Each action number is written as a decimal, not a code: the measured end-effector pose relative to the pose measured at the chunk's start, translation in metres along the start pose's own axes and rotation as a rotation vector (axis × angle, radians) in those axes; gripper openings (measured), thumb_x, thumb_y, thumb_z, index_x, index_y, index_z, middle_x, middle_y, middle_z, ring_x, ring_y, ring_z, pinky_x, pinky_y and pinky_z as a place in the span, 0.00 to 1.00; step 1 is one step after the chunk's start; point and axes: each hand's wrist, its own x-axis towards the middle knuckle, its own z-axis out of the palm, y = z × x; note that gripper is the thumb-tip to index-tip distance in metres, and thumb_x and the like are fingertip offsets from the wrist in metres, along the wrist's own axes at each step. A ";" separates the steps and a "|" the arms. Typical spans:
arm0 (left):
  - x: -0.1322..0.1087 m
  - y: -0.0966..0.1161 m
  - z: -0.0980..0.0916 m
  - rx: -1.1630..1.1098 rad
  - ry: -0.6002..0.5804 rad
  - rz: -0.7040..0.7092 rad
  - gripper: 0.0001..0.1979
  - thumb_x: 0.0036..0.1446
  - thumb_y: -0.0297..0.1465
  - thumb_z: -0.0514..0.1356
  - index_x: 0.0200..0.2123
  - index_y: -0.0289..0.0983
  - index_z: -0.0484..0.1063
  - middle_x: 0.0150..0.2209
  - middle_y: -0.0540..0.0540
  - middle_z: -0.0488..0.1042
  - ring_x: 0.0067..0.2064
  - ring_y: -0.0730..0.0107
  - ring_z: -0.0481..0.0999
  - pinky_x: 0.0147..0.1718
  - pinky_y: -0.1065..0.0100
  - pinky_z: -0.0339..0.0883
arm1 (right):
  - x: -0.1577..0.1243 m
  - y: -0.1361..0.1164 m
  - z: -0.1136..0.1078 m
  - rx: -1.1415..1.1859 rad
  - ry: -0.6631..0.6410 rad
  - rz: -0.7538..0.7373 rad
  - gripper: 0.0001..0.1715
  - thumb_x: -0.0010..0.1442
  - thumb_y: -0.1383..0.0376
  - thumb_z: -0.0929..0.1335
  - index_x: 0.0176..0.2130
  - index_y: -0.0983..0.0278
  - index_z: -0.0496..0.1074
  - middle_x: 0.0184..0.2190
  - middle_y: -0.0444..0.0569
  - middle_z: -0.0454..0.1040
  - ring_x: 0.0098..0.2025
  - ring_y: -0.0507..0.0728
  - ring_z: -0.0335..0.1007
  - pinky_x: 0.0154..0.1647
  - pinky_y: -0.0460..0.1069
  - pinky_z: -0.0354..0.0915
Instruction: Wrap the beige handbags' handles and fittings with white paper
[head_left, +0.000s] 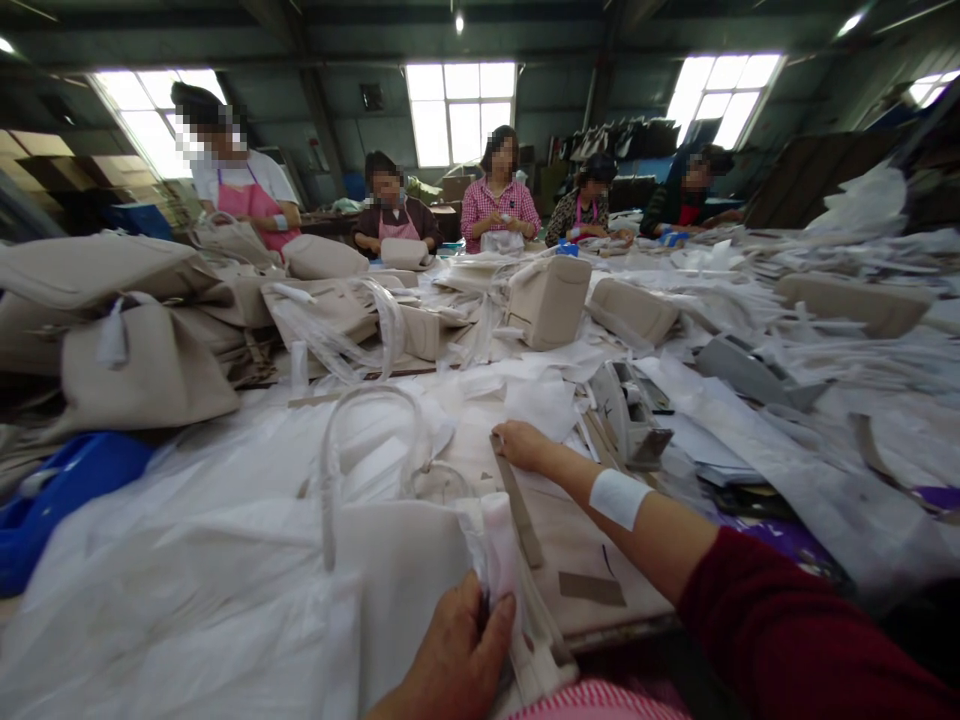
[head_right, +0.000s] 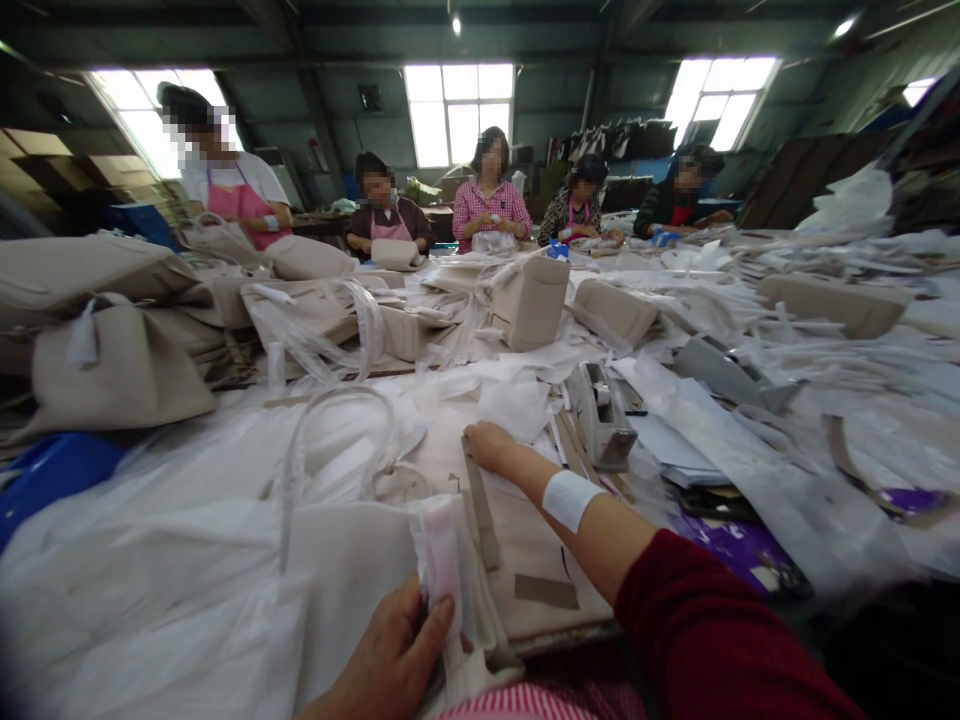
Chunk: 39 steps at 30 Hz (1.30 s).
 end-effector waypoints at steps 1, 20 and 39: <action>0.000 0.000 0.000 0.004 -0.001 -0.003 0.18 0.63 0.43 0.49 0.35 0.36 0.71 0.33 0.41 0.77 0.36 0.61 0.75 0.37 0.66 0.66 | 0.002 0.002 0.001 -0.002 0.002 -0.005 0.17 0.63 0.60 0.68 0.48 0.67 0.72 0.45 0.53 0.75 0.46 0.58 0.72 0.50 0.57 0.66; 0.000 -0.001 0.000 -0.022 0.021 0.016 0.17 0.64 0.40 0.50 0.36 0.35 0.71 0.34 0.41 0.78 0.37 0.61 0.75 0.38 0.67 0.66 | -0.007 -0.005 0.015 0.016 0.205 0.087 0.21 0.57 0.56 0.70 0.43 0.69 0.74 0.44 0.58 0.75 0.47 0.60 0.71 0.48 0.49 0.63; 0.000 0.005 -0.003 -0.053 0.087 -0.014 0.17 0.59 0.43 0.55 0.32 0.35 0.75 0.29 0.43 0.77 0.32 0.63 0.74 0.36 0.68 0.68 | 0.002 -0.006 0.008 0.236 0.056 0.276 0.07 0.54 0.64 0.71 0.30 0.67 0.78 0.24 0.54 0.79 0.29 0.58 0.77 0.32 0.47 0.69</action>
